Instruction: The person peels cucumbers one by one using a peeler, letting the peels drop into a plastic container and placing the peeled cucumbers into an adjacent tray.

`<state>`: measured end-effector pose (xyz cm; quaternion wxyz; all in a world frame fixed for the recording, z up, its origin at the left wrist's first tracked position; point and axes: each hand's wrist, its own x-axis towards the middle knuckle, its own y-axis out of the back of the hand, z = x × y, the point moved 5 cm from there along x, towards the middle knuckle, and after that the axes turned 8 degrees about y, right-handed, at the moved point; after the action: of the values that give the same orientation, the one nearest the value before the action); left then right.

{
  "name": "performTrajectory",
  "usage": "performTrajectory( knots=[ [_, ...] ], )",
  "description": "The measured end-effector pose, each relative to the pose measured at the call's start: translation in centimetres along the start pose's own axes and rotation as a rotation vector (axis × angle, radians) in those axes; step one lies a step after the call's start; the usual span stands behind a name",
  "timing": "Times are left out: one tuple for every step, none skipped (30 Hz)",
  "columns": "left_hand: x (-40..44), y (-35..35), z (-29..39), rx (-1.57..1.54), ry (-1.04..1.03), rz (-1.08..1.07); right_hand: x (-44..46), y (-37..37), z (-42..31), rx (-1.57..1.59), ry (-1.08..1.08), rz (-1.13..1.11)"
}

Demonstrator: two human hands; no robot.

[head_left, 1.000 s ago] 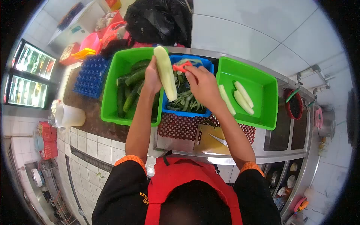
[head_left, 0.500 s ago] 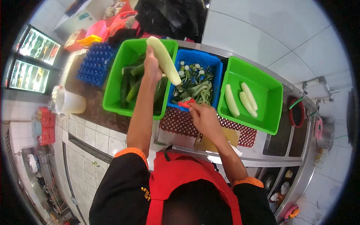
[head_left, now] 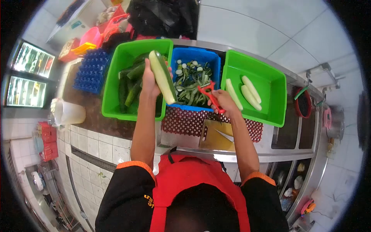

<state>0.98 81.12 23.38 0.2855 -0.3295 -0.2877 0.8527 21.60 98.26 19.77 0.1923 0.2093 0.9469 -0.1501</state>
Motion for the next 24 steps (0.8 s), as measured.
performTrajectory(
  knots=[
    [-0.2, -0.4, -0.3, 0.003, -0.001, -0.012, 0.2, -0.2, 0.3, -0.028, -0.158, -0.122],
    [-0.5, -0.7, -0.8, -0.001, 0.032, -0.019, -0.2, -0.4, 0.4, 0.16, -0.124, -0.099],
    [-1.1, -0.6, -1.7, -0.011, 0.072, -0.007, -0.3, -0.5, -0.1, 0.154, -0.133, -0.106],
    [-1.8, -1.1, -2.1, -0.021, 0.14, -0.026, -0.4, -0.8, -0.1, 0.225, -0.139, -0.113],
    [-1.6, -0.6, -2.6, 0.039, 0.171, 0.006, -0.3, -1.2, -0.1, 0.301, -0.135, -0.119],
    [-1.8, -0.8, -2.7, 0.067, 0.173, 0.019, -0.2, -1.5, 0.1, 0.309, -0.136, -0.122],
    [-2.0, -1.2, -2.7, 0.093, 0.174, 0.027, -0.1, -1.6, 0.0, 0.298, -0.134, -0.137],
    [-2.0, -1.3, -3.1, 0.094, 0.171, 0.023, 0.1, -1.5, -0.2, 0.282, -0.131, -0.151],
    [-1.9, -1.5, -3.2, 0.072, 0.12, 0.004, 0.1, -1.5, -0.4, 0.266, -0.127, -0.163],
    [-1.7, -1.7, -3.1, 0.05, 0.067, -0.014, -0.1, -1.6, -0.8, 0.241, -0.118, -0.129],
    [-1.5, -1.8, -3.1, 0.049, 0.065, -0.014, 0.3, -1.4, -1.0, 0.239, -0.117, -0.13],
    [-1.7, -1.7, -3.3, 0.058, 0.081, 0.005, 0.4, -1.6, -0.9, 0.33, -0.144, -0.198],
    [-1.6, -1.8, -3.3, 0.069, 0.092, 0.02, 0.5, -1.9, -1.0, 0.419, -0.165, -0.268],
    [-1.4, -1.9, -3.1, 0.071, 0.083, 0.015, 0.8, -1.9, -1.3, 0.414, -0.157, -0.272],
    [-1.6, -1.8, -3.3, 0.063, 0.087, 0.008, 0.5, -2.1, -1.2, 0.388, -0.154, -0.256],
    [-1.8, -1.7, -3.5, 0.058, 0.094, 0.0, 0.2, -2.3, -1.1, 0.366, -0.151, -0.238],
    [-1.7, -1.6, -3.4, 0.061, 0.09, -0.005, 0.3, -2.5, -1.4, 0.337, -0.141, -0.222],
    [-1.8, -1.6, -3.4, 0.103, 0.075, -0.008, 0.1, -3.0, -1.6, 0.335, -0.142, -0.222],
    [-1.9, -1.5, -3.3, 0.142, 0.057, -0.008, 0.3, -3.0, -2.5, 0.239, -0.003, -0.105],
    [-2.0, -1.3, -3.2, 0.14, 0.053, -0.001, 0.3, -3.0, -3.3, 0.143, 0.135, 0.01],
    [-2.5, -1.7, -3.0, 0.182, 0.08, 0.014, 0.2, -3.4, -3.5, 0.145, 0.128, 0.005],
    [-2.6, -1.9, -3.0, 0.226, 0.105, 0.025, 0.1, -3.4, -4.5, -0.068, 0.282, 0.061],
    [-2.6, -2.0, -3.1, 0.229, 0.106, 0.025, 0.1, -3.5, -5.6, -0.284, 0.438, 0.121],
    [-2.5, -2.1, -3.1, 0.276, 0.077, 0.051, 0.0, -4.2, -6.4, -0.326, 0.596, 0.143]
  ],
)
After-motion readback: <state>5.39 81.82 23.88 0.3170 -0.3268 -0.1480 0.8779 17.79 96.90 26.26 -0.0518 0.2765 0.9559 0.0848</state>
